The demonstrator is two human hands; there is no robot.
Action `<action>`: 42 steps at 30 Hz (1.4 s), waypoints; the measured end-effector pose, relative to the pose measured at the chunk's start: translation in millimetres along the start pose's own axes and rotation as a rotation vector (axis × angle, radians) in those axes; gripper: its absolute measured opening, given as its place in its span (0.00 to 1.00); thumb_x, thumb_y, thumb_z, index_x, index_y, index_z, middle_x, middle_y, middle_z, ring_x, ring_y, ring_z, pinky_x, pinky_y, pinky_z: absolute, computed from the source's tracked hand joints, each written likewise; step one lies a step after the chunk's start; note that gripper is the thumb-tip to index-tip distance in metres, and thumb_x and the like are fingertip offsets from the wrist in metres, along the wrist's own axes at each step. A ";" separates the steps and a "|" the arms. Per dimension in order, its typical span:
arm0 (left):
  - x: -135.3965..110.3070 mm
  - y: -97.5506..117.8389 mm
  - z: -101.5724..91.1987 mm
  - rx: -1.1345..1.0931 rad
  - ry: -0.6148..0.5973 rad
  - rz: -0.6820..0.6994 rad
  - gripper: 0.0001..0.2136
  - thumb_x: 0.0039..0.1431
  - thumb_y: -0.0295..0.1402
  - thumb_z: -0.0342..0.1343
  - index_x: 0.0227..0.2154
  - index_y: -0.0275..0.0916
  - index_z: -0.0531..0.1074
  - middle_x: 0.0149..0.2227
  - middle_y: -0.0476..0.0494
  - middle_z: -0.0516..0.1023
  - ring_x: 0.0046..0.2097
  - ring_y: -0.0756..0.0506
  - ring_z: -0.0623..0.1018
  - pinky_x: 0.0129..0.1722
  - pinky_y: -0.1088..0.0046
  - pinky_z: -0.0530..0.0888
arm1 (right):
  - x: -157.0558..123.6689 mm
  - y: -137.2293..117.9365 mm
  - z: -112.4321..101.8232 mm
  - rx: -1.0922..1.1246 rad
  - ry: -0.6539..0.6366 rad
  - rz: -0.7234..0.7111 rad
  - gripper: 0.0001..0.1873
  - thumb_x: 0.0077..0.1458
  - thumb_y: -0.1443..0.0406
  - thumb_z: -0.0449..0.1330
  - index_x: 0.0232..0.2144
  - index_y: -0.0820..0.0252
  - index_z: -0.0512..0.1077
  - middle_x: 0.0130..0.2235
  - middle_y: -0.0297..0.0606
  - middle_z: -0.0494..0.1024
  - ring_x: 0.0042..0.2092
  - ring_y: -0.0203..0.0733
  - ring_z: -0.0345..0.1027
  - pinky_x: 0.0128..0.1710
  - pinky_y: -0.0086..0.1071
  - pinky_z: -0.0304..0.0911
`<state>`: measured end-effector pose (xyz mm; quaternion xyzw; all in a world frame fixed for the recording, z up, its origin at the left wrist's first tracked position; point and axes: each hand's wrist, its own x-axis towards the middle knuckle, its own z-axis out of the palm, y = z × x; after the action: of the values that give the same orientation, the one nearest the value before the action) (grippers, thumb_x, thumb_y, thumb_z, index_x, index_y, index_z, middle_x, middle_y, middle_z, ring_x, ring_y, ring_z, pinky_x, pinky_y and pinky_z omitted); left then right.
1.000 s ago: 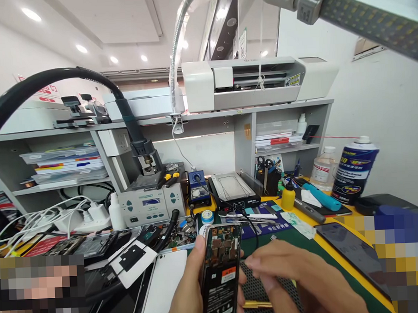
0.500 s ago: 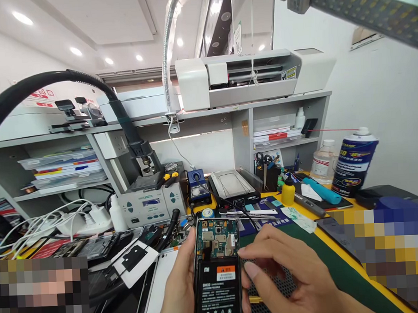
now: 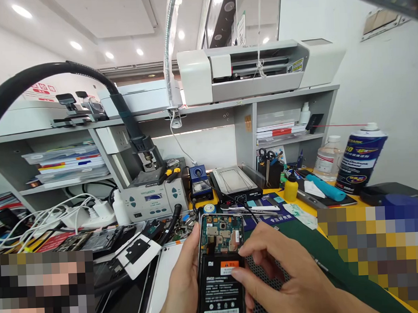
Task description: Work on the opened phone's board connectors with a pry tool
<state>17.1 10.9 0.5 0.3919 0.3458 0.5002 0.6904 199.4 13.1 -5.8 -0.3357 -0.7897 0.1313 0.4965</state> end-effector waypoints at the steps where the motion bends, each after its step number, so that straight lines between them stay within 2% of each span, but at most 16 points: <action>1: 0.4 1.0 1.2 0.003 -0.008 -0.006 0.27 0.61 0.49 0.60 0.57 0.36 0.74 0.42 0.40 0.86 0.45 0.33 0.84 0.42 0.58 0.82 | -1.9 1.9 2.9 0.092 -0.028 0.069 0.08 0.60 0.69 0.62 0.35 0.54 0.66 0.28 0.27 0.69 0.20 0.31 0.68 0.20 0.26 0.67; 5: 1.2 3.4 7.0 0.013 -0.035 -0.016 0.28 0.59 0.52 0.61 0.55 0.36 0.75 0.39 0.39 0.86 0.43 0.32 0.85 0.39 0.59 0.83 | -11.5 10.9 14.4 0.492 -0.078 0.324 0.09 0.65 0.65 0.60 0.37 0.53 0.62 0.31 0.24 0.62 0.20 0.30 0.73 0.16 0.21 0.68; 9: 0.4 3.1 11.4 0.012 -0.041 -0.011 0.28 0.60 0.53 0.60 0.55 0.37 0.75 0.39 0.39 0.86 0.43 0.34 0.85 0.40 0.60 0.82 | -14.5 15.7 17.3 0.582 -0.075 0.408 0.08 0.66 0.63 0.60 0.36 0.54 0.64 0.31 0.25 0.60 0.21 0.31 0.72 0.19 0.24 0.74; 12: 1.2 2.5 12.4 0.001 -0.042 -0.008 0.27 0.62 0.52 0.58 0.55 0.37 0.75 0.42 0.40 0.85 0.46 0.34 0.83 0.44 0.60 0.81 | -11.4 14.8 13.5 0.417 -0.030 0.230 0.02 0.66 0.67 0.60 0.39 0.55 0.69 0.33 0.27 0.62 0.21 0.28 0.70 0.18 0.23 0.71; 16: 4.7 2.7 11.9 -0.028 -0.050 0.002 0.28 0.66 0.54 0.52 0.57 0.37 0.73 0.49 0.38 0.83 0.52 0.34 0.80 0.51 0.59 0.78 | -4.8 10.4 5.5 0.050 0.014 -0.154 0.11 0.62 0.75 0.59 0.44 0.57 0.73 0.31 0.33 0.71 0.27 0.35 0.70 0.22 0.26 0.68; 19: 5.4 2.0 11.5 -0.054 -0.067 0.010 0.26 0.68 0.52 0.50 0.57 0.37 0.71 0.53 0.36 0.78 0.53 0.36 0.79 0.52 0.55 0.76 | -3.2 8.7 2.5 -0.028 0.041 -0.234 0.13 0.61 0.76 0.60 0.46 0.60 0.75 0.30 0.36 0.74 0.30 0.38 0.71 0.25 0.29 0.69; 24: 2.4 -1.8 11.1 -0.075 -0.114 0.009 0.18 0.67 0.42 0.57 0.55 0.38 0.71 0.55 0.39 0.74 0.51 0.39 0.77 0.50 0.54 0.77 | -7.9 10.9 4.3 0.021 0.029 -0.196 0.15 0.62 0.77 0.60 0.48 0.59 0.75 0.34 0.36 0.72 0.25 0.31 0.70 0.23 0.26 0.69; 28: 2.2 -6.1 11.0 -0.078 -0.145 0.000 0.25 0.68 0.52 0.51 0.55 0.36 0.72 0.53 0.36 0.77 0.50 0.38 0.78 0.49 0.57 0.76 | -6.6 11.3 5.5 0.026 0.044 -0.194 0.15 0.61 0.77 0.61 0.47 0.59 0.75 0.33 0.35 0.71 0.26 0.33 0.72 0.23 0.27 0.69; 32: 2.1 -10.0 9.5 -0.083 -0.152 -0.013 0.33 0.66 0.59 0.46 0.57 0.36 0.72 0.49 0.35 0.80 0.48 0.36 0.78 0.47 0.59 0.75 | -3.6 10.8 5.6 0.084 0.032 -0.137 0.15 0.62 0.76 0.61 0.48 0.56 0.75 0.35 0.35 0.70 0.24 0.31 0.73 0.22 0.26 0.70; 36: 0.3 -10.2 7.4 -0.076 -0.131 -0.004 0.32 0.65 0.58 0.48 0.59 0.37 0.71 0.47 0.36 0.81 0.46 0.37 0.79 0.46 0.61 0.75 | -4.4 9.5 5.5 0.156 0.029 -0.072 0.14 0.62 0.75 0.61 0.46 0.54 0.77 0.34 0.33 0.70 0.24 0.31 0.74 0.22 0.25 0.71; 42: -0.3 -10.7 10.2 -0.063 -0.088 -0.047 0.30 0.67 0.56 0.48 0.55 0.35 0.74 0.41 0.37 0.83 0.42 0.37 0.81 0.44 0.61 0.76 | -4.0 6.2 5.6 0.348 -0.029 0.155 0.07 0.64 0.70 0.62 0.41 0.53 0.78 0.34 0.30 0.70 0.22 0.32 0.77 0.22 0.26 0.75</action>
<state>30.4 6.5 -4.4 0.3833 0.3083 0.4770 0.7283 198.1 15.8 -14.5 -0.3026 -0.7338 0.3085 0.5242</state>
